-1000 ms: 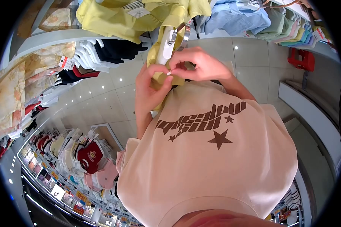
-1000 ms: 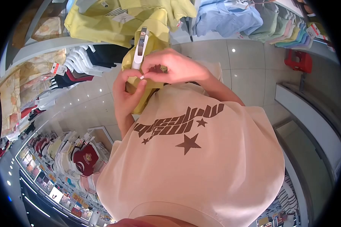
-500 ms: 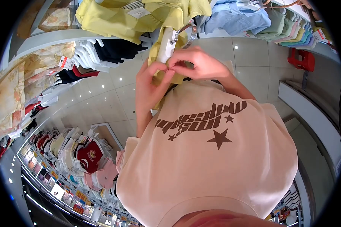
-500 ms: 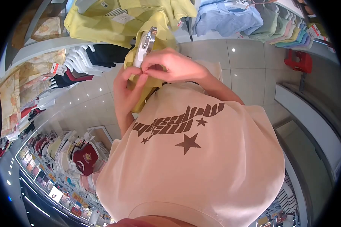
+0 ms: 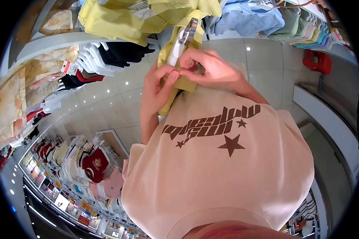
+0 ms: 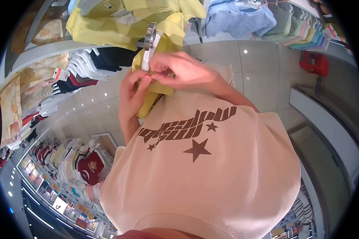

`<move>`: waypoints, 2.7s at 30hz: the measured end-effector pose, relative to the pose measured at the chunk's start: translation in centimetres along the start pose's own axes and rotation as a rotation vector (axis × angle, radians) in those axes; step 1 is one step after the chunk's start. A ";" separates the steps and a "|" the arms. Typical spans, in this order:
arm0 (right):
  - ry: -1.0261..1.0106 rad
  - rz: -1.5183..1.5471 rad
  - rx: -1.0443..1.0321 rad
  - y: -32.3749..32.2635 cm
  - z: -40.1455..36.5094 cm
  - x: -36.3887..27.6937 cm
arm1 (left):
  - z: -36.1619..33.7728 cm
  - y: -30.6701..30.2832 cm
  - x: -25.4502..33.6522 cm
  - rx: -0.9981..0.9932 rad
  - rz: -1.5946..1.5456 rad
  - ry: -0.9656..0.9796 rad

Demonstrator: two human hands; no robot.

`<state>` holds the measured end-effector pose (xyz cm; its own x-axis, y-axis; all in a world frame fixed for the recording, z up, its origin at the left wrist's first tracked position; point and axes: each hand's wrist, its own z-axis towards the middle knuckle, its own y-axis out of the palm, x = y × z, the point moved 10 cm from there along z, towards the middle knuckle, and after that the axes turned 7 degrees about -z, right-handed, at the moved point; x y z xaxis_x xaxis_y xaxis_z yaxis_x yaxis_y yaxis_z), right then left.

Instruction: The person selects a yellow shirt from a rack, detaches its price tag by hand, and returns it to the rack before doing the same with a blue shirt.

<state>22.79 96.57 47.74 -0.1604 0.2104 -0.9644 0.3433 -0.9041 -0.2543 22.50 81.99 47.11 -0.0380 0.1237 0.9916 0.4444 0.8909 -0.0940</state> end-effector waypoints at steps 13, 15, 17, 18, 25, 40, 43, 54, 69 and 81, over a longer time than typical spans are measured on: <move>-0.349 -0.115 -0.031 0.5 -0.3 -2.0 | -0.3 1.2 -0.4 -0.085 -0.080 -0.029; -0.364 -0.074 -0.040 0.5 -0.3 -1.9 | -0.3 1.4 -0.3 -0.096 -0.128 0.001; -0.372 -0.036 -0.043 0.4 -0.4 -1.8 | -0.3 1.5 -0.3 -0.120 -0.107 -0.002; -0.385 -0.018 -0.040 0.4 -0.4 -1.7 | -0.4 1.5 -0.4 -0.133 -0.097 -0.004; -0.430 0.073 -0.050 0.2 -0.7 -1.6 | -0.4 1.9 0.7 -0.148 -0.125 0.035; -0.416 0.208 -0.031 0.3 -0.8 -1.2 | -0.4 2.2 0.6 -0.136 -0.194 0.040; -0.401 0.124 -0.010 0.1 -0.9 -1.7 | -0.7 2.1 0.0 -0.139 -0.209 -0.055; -0.376 -0.030 -0.028 0.6 -1.7 -1.8 | -0.8 2.7 2.2 -0.123 0.089 0.197; -0.249 -0.154 -0.166 1.6 -2.4 -1.0 | -1.7 2.6 2.6 -0.106 0.198 0.156; -0.145 -0.012 -0.159 1.8 -3.1 0.3 | -2.0 4.0 2.5 -0.128 0.220 0.265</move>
<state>26.21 96.10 46.78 -0.2925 0.1547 -0.9437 0.4805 -0.8294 -0.2849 25.92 84.99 49.40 0.2967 0.1733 0.9391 0.5254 0.7916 -0.3120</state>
